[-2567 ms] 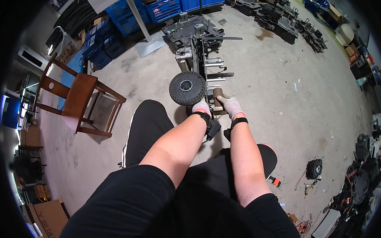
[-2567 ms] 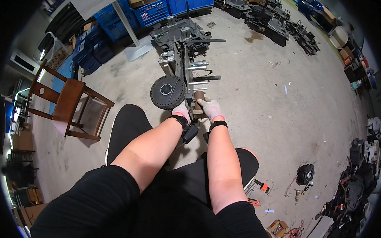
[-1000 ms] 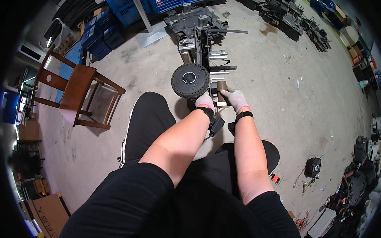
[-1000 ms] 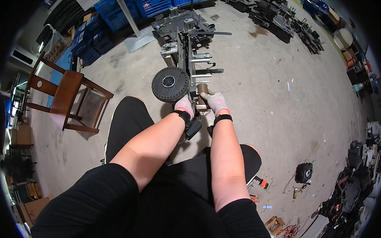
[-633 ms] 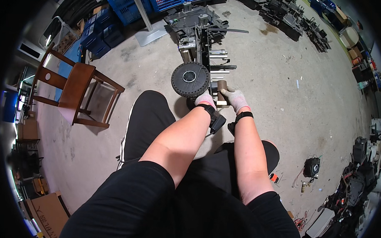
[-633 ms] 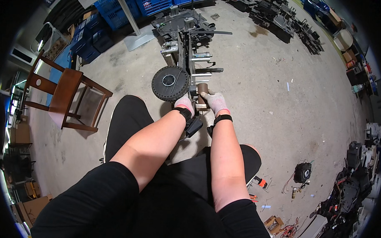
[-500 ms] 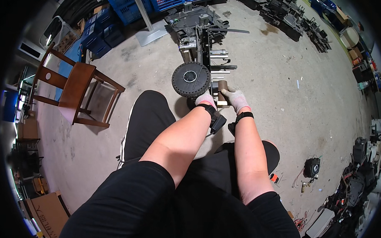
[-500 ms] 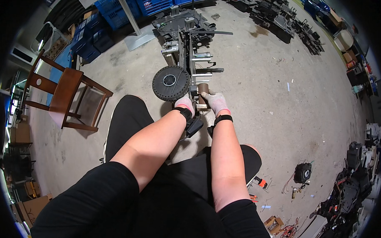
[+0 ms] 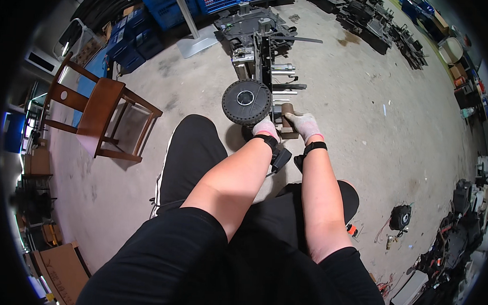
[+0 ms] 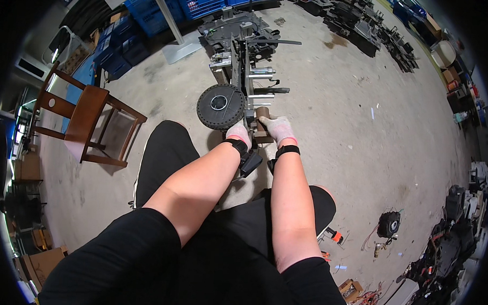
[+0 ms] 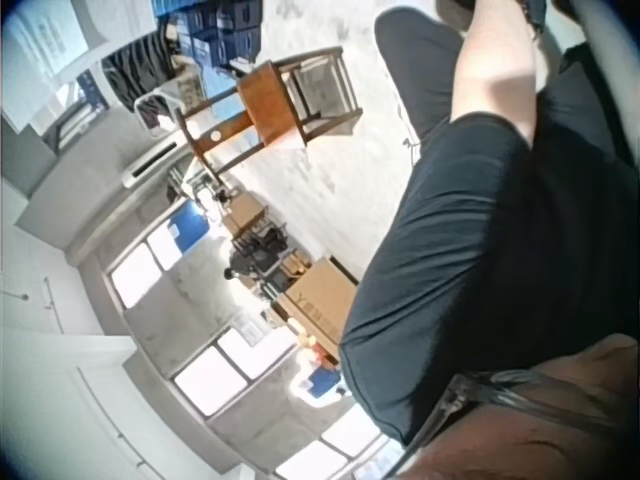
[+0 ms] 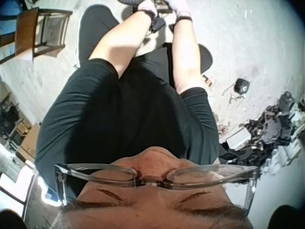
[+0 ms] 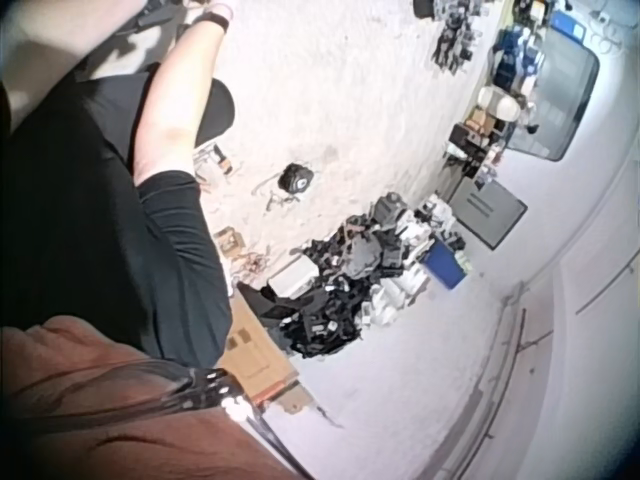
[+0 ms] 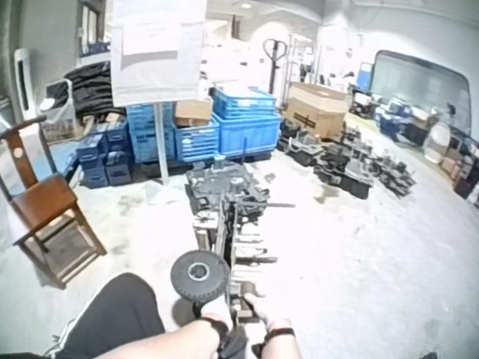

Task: The person is assembling an electromechanical device by attaching a large gear and various components to a metal frame.

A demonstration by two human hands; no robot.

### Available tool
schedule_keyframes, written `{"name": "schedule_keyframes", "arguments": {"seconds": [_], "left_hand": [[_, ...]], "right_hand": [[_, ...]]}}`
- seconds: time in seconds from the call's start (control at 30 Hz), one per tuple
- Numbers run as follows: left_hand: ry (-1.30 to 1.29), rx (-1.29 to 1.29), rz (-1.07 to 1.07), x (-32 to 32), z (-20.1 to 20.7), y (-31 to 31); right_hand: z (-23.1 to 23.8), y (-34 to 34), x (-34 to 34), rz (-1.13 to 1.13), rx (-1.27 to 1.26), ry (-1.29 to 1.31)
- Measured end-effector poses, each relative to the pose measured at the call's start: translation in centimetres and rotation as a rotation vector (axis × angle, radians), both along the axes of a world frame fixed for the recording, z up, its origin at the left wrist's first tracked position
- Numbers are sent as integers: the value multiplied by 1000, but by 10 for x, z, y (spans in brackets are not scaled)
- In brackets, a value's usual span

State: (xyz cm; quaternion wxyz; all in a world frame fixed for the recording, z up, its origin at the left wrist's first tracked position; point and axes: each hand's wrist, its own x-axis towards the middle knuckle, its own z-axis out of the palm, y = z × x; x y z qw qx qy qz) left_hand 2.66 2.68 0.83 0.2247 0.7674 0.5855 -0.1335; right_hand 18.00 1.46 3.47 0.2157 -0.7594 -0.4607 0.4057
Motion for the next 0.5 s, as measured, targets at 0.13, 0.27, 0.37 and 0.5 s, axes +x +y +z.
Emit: {"name": "schedule_keyframes", "arguments": {"seconds": [0.13,0.27,0.37,0.5], "left_hand": [[-92,75,170,2,-7,-1],[-70,17,115,2,-42,9],[-521,295,403,0,-81,7],[-674,200,426,-2,-98,12]], "right_hand": [[-14,-4,3,37,41,-34],[-27,-4,4,0,83,140],[-31,-4,4,-4,121,73],[-26,-5,2,2,118,23]]}}
